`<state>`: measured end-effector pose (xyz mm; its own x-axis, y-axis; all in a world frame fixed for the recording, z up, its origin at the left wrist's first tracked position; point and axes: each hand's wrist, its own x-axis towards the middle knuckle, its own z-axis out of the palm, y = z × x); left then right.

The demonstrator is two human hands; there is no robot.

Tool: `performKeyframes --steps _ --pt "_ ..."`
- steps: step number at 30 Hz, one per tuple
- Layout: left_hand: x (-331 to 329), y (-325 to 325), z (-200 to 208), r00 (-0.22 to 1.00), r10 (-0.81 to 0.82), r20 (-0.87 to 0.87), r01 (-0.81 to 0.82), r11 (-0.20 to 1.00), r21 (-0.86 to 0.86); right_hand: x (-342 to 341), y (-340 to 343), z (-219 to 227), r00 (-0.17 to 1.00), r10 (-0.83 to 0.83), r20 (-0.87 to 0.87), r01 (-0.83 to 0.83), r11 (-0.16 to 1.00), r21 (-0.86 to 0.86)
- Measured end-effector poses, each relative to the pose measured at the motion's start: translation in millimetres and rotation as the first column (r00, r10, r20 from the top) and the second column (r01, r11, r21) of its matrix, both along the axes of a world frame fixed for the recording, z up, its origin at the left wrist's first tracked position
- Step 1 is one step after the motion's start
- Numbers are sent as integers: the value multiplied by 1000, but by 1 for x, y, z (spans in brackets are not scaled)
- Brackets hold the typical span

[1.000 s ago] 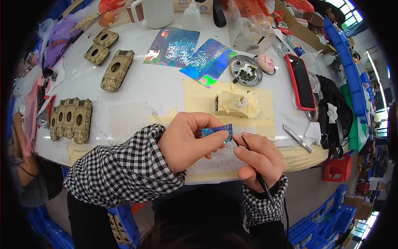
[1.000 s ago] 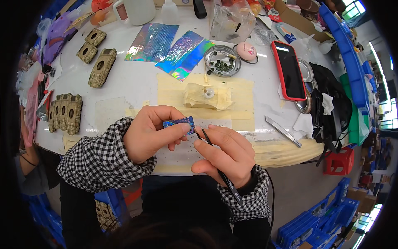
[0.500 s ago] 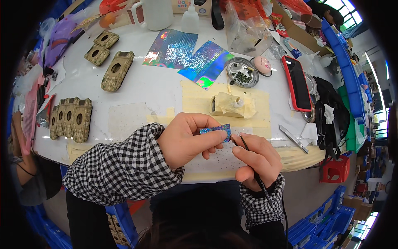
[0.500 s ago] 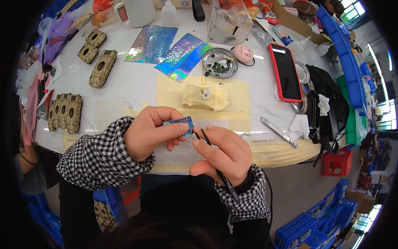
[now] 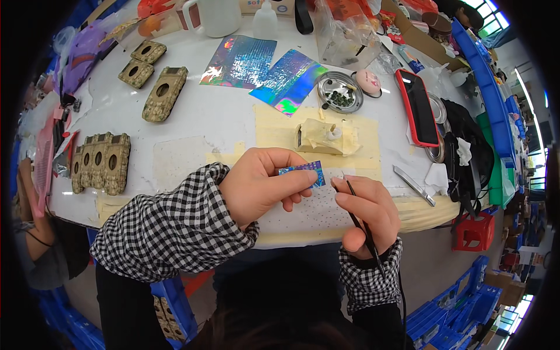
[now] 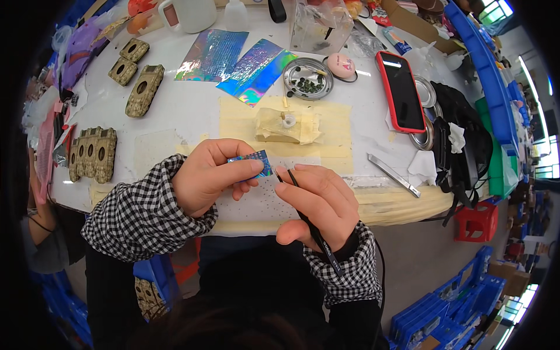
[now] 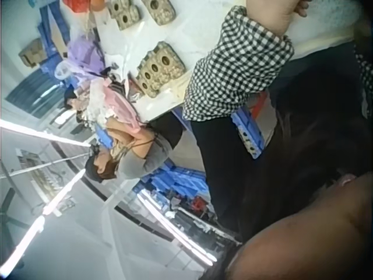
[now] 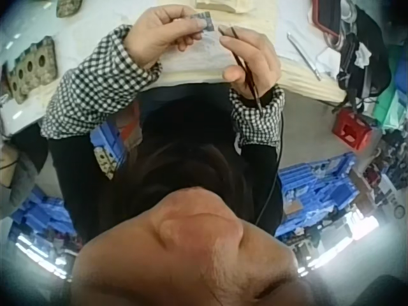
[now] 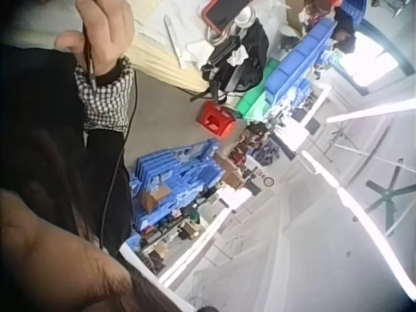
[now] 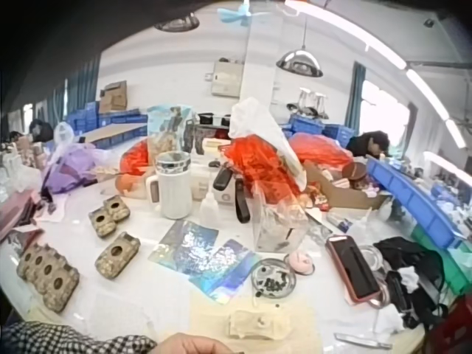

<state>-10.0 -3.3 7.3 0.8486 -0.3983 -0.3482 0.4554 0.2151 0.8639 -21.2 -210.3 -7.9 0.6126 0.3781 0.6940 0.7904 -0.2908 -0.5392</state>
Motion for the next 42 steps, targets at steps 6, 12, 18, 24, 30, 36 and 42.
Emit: performKeyframes --steps 6,12,18,24,30,36,42 --pt "-2 2 -2 997 41 62 -42 999 30 -9 4 -2 985 -109 -135 113 993 24" --pt "1 4 -3 998 42 56 -43 999 11 -5 4 1 991 -104 -80 102 994 -35" --pt "0 4 -2 996 45 82 -47 999 17 -4 2 11 998 -8 -58 4 998 -59" --pt "-3 2 0 991 62 117 -68 997 48 -14 12 -9 984 -12 -179 53 973 225" --pt "-2 2 1 993 67 102 -72 996 51 -4 8 4 995 -53 82 57 997 -50" --pt "-3 2 0 993 51 105 -57 997 55 -6 10 6 993 -84 86 93 991 -100" --pt "-3 3 0 992 54 114 -62 996 65 -3 11 4 989 -68 133 86 988 -130"
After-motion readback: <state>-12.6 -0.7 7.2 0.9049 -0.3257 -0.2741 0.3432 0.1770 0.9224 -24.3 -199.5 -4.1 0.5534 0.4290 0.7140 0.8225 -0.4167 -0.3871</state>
